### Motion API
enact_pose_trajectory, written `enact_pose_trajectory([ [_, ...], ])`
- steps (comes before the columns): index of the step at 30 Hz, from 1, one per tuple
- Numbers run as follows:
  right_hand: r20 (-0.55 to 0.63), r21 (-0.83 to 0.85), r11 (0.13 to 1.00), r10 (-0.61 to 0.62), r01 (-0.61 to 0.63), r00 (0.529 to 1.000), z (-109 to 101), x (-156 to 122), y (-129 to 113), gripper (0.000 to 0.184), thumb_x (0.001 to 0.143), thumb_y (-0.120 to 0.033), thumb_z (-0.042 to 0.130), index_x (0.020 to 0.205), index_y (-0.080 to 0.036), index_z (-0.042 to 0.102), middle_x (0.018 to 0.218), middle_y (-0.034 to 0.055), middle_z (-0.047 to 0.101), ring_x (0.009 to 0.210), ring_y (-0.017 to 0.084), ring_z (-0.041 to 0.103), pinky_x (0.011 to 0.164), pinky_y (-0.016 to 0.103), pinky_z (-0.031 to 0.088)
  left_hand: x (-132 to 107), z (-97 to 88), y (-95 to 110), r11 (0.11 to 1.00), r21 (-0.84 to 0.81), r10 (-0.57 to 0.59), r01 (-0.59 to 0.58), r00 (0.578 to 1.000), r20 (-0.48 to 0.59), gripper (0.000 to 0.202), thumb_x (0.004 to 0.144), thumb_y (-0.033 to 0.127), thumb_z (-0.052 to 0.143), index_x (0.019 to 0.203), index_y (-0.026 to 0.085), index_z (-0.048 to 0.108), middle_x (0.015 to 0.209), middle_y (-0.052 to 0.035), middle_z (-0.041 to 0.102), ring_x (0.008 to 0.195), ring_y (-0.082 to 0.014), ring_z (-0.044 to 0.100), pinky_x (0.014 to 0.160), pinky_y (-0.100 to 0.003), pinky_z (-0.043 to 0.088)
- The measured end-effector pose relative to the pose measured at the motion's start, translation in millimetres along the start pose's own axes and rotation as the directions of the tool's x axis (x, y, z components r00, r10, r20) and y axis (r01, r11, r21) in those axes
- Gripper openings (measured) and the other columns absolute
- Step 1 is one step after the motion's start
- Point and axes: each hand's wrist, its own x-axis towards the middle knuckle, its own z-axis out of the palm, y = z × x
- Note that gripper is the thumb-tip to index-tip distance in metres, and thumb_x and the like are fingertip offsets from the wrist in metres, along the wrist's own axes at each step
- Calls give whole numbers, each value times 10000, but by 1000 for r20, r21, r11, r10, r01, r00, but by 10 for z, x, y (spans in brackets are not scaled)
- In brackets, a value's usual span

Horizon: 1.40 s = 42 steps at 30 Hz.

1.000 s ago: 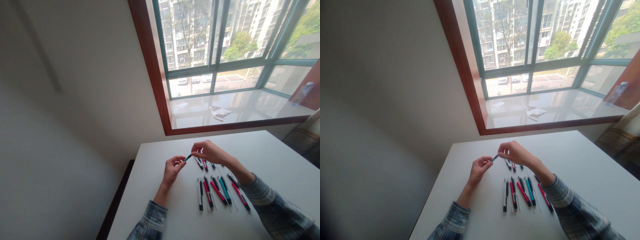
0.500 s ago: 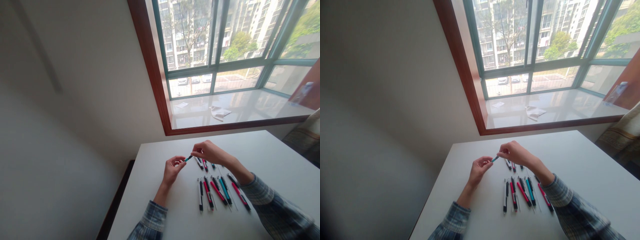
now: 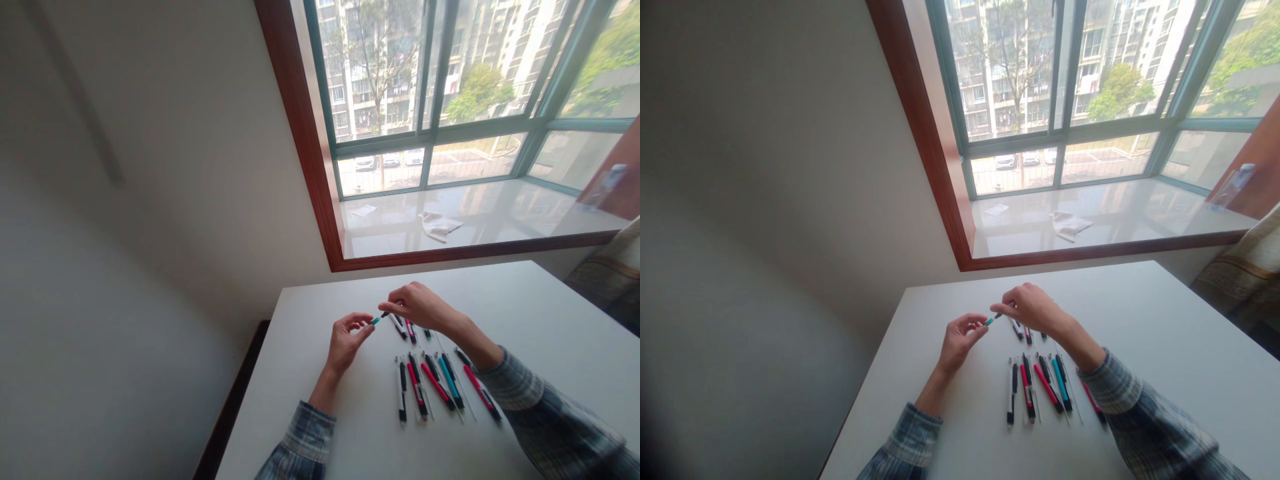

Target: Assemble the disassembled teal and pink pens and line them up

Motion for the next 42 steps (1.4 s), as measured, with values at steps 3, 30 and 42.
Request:
enact_pose_trajectory([
  [3,48,166,986,-44,35,998,-54,-24,31,335,923,-523,641,1014,-211,727,757,29,738,621,155,615,596,258,415,-4,-10,9,1000,-6,-2,2,1000,2,212,798,324,799,944,169,800,929,-74,770,809,-181,634,820,-323,508],
  [30,68,164,985,-65,53,996,-65,-30,66,83,862,-275,712,881,-211,761,784,21,774,711,172,704,654,240,497,-4,-11,-9,998,-63,-29,27,999,-27,227,766,321,826,938,174,801,886,-68,761,785,-175,640,786,-306,503],
  [42,95,214,975,-87,65,992,-148,-65,104,320,878,-450,722,1091,-213,728,842,45,771,717,186,694,635,263,496,-7,-20,-9,998,-61,-18,17,1000,-16,234,779,329,822,951,173,794,926,-72,769,798,-172,643,798,-304,507],
])
